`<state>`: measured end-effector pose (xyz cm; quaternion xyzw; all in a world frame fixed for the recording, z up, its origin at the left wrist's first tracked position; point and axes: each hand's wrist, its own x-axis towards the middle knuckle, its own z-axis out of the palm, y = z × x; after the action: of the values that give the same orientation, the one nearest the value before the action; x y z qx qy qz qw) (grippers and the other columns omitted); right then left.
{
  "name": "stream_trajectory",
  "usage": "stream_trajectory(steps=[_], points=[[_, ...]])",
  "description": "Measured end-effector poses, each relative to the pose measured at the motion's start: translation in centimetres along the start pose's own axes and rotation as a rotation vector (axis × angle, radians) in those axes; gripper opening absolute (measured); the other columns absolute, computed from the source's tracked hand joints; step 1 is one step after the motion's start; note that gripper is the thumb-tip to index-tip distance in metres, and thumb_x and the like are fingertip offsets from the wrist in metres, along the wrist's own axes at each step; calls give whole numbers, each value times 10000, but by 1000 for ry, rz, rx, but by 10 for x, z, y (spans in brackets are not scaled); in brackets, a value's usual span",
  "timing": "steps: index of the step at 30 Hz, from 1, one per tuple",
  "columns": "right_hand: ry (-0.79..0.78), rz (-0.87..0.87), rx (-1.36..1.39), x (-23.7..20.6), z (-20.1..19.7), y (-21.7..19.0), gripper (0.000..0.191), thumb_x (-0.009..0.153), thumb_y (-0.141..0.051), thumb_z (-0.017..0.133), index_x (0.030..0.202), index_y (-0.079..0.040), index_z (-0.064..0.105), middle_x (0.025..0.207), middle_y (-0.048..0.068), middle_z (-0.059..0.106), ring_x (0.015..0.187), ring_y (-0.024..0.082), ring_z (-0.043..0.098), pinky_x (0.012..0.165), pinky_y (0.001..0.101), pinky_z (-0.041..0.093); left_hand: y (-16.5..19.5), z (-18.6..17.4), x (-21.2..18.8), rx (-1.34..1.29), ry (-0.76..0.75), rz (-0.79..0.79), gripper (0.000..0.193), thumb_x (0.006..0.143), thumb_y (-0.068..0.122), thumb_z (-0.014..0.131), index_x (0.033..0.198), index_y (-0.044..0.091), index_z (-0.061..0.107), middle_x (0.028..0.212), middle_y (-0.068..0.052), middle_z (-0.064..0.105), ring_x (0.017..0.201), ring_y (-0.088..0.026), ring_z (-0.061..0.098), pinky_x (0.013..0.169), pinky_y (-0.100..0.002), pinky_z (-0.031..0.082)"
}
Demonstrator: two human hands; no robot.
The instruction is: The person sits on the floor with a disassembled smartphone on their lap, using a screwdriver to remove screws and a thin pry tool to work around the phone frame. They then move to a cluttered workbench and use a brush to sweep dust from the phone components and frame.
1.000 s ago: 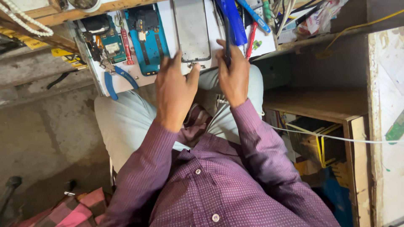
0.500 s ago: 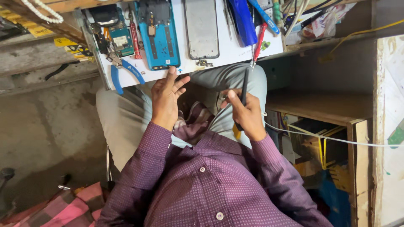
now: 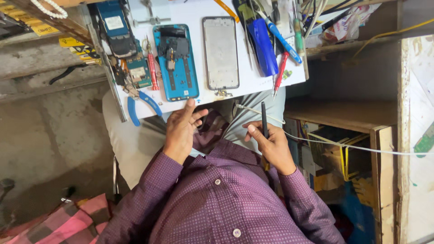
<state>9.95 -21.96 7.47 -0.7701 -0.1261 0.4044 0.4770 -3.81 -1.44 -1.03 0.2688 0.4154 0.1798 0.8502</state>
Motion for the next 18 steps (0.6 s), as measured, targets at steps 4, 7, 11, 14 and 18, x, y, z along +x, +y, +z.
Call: stream_trajectory(steps=[4,7,11,14,18], points=[[2,-54,-32,-4,0,1,351,1064,-277,574,945,-1,756,653,-3,646,445,19,424,415,219,313,-10,-14,-16,24,-15,-65,220,950,336,727,1029,132,702,982,38,689,896,-186,734,695,-283,490],[0,-86,58,-7,-2,-9,444,1100,-273,526,826,20,717,598,12,615,421,53,485,426,238,361,-14,-23,-30,37,-63,-127,245,963,343,715,1042,112,708,989,11,708,920,-188,735,713,-282,492],[64,-132,144,-8,-8,-36,395,1085,-222,521,842,25,709,582,-12,593,432,53,473,442,235,352,-10,-24,-42,100,-93,-174,271,949,350,695,1063,106,713,1074,-8,736,924,-175,733,746,-282,512],[171,-73,-24,1,-8,-59,274,1040,-193,596,972,13,763,509,-17,510,425,46,447,431,239,325,4,-15,-52,278,-202,-224,311,932,360,663,1118,115,710,1157,-39,782,933,-138,738,771,-266,523],[217,-187,-276,26,5,-78,270,971,-147,653,1211,-52,734,518,-21,488,431,19,452,419,237,353,34,10,-77,752,-383,-121,364,925,311,698,1192,68,745,1082,-69,808,873,-165,754,780,-300,566]])
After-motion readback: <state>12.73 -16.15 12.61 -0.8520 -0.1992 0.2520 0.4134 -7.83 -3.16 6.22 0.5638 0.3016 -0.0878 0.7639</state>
